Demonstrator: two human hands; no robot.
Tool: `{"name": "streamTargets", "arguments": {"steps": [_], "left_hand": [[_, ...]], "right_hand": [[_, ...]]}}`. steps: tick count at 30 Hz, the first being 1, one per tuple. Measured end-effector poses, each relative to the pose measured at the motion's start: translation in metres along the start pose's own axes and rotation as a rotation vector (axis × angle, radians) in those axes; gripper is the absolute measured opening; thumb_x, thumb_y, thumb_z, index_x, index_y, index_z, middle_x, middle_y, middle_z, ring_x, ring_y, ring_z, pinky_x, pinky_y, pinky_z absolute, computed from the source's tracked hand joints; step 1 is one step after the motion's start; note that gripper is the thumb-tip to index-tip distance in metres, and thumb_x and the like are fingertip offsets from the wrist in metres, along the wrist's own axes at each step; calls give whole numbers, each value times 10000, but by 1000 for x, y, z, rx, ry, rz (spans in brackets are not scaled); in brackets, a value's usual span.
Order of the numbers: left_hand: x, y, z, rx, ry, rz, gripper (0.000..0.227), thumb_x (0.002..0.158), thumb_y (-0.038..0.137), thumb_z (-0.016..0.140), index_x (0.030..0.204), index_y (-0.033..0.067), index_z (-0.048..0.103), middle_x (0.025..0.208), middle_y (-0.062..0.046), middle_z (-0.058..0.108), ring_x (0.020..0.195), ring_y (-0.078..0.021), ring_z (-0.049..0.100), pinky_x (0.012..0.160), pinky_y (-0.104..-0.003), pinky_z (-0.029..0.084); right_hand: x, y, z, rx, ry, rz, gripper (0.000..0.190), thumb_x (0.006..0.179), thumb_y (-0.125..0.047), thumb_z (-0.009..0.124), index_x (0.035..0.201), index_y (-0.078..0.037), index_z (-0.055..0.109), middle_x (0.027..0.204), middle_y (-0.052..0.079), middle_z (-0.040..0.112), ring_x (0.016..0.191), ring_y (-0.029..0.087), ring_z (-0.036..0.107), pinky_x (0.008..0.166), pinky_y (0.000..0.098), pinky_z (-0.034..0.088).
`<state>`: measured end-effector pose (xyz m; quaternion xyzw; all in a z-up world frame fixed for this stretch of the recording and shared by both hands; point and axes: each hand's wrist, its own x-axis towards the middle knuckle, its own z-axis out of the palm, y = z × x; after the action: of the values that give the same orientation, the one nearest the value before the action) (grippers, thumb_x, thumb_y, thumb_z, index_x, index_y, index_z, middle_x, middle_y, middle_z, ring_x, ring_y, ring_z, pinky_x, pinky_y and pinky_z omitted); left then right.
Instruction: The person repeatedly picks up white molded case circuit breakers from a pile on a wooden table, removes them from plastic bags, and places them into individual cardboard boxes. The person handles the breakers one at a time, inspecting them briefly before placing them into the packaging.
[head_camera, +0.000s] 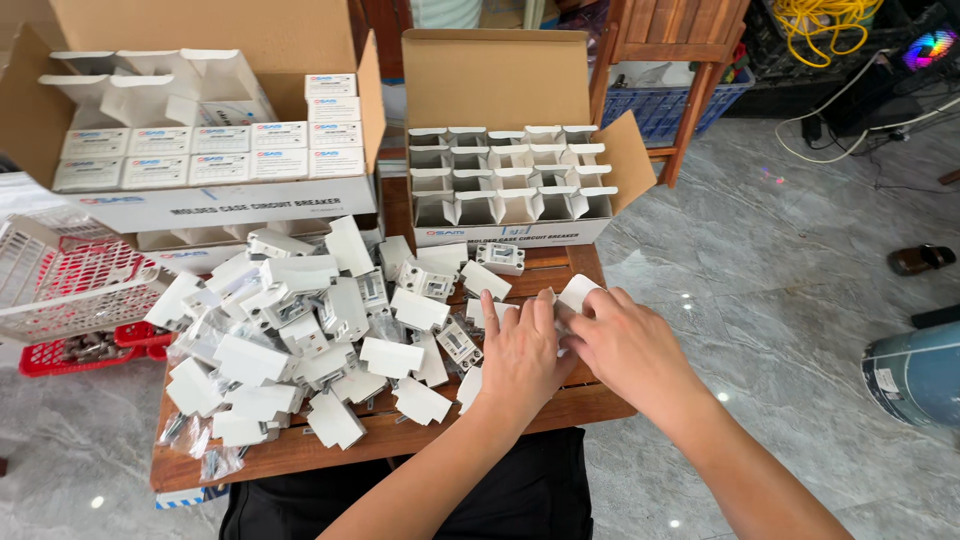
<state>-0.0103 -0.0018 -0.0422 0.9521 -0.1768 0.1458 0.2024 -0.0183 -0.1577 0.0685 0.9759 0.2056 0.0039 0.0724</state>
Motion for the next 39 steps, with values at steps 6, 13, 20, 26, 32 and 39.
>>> {"name": "streamTargets", "arguments": {"steps": [6, 13, 20, 26, 32, 39], "left_hand": [[0, -3, -41, -33, -57, 62, 961, 748, 382, 861, 1551, 36, 461, 1088, -91, 708, 1050, -338, 715, 1283, -879, 167], [31, -125, -86, 333, 41, -261, 277, 875, 193, 707, 1137, 120, 760, 932, -73, 607, 689, -297, 764, 551, -521, 642], [91, -193, -103, 275, -437, -319, 201, 939, 43, 626, 1030, 173, 751, 925, -32, 707, 811, -322, 784, 713, -485, 642], [121, -166, -122, 267, -709, -434, 289, 923, -56, 568, 1084, 120, 731, 986, -54, 779, 886, -329, 773, 726, -414, 592], [118, -175, -99, 331, -748, -402, 382, 943, -19, 561, 1254, 122, 731, 1126, -80, 797, 1020, -353, 788, 813, -469, 617], [94, -139, -151, 1, -224, -341, 251, 1169, 274, 415, 1047, 87, 528, 919, -107, 675, 776, -445, 692, 645, -594, 524]], "right_hand": [[-4, 7, 50, -33, 86, -84, 129, 1001, -367, 711, 977, -279, 802, 1125, -36, 650, 1114, 218, 641, 902, 404, 614], [-15, 2, 9, 164, 166, -108, 207, 1058, -342, 690, 1088, -251, 873, 1109, -8, 773, 1084, 213, 721, 913, 421, 635], [-36, -6, 1, 319, 551, 62, 51, 1006, -271, 803, 1003, -296, 847, 1054, -178, 790, 908, 71, 765, 686, 279, 613], [-66, -12, 3, 446, 568, 156, 80, 999, -205, 809, 1036, -234, 874, 1082, -129, 821, 865, 57, 772, 618, 243, 592], [-85, -7, 14, 483, 522, 192, 93, 984, -209, 814, 1041, -228, 884, 1069, -125, 828, 781, 38, 755, 571, 223, 598], [-86, -22, 16, 734, 568, 201, 128, 949, -142, 832, 1066, -135, 882, 1042, -15, 842, 610, 56, 685, 614, 182, 625]]}}
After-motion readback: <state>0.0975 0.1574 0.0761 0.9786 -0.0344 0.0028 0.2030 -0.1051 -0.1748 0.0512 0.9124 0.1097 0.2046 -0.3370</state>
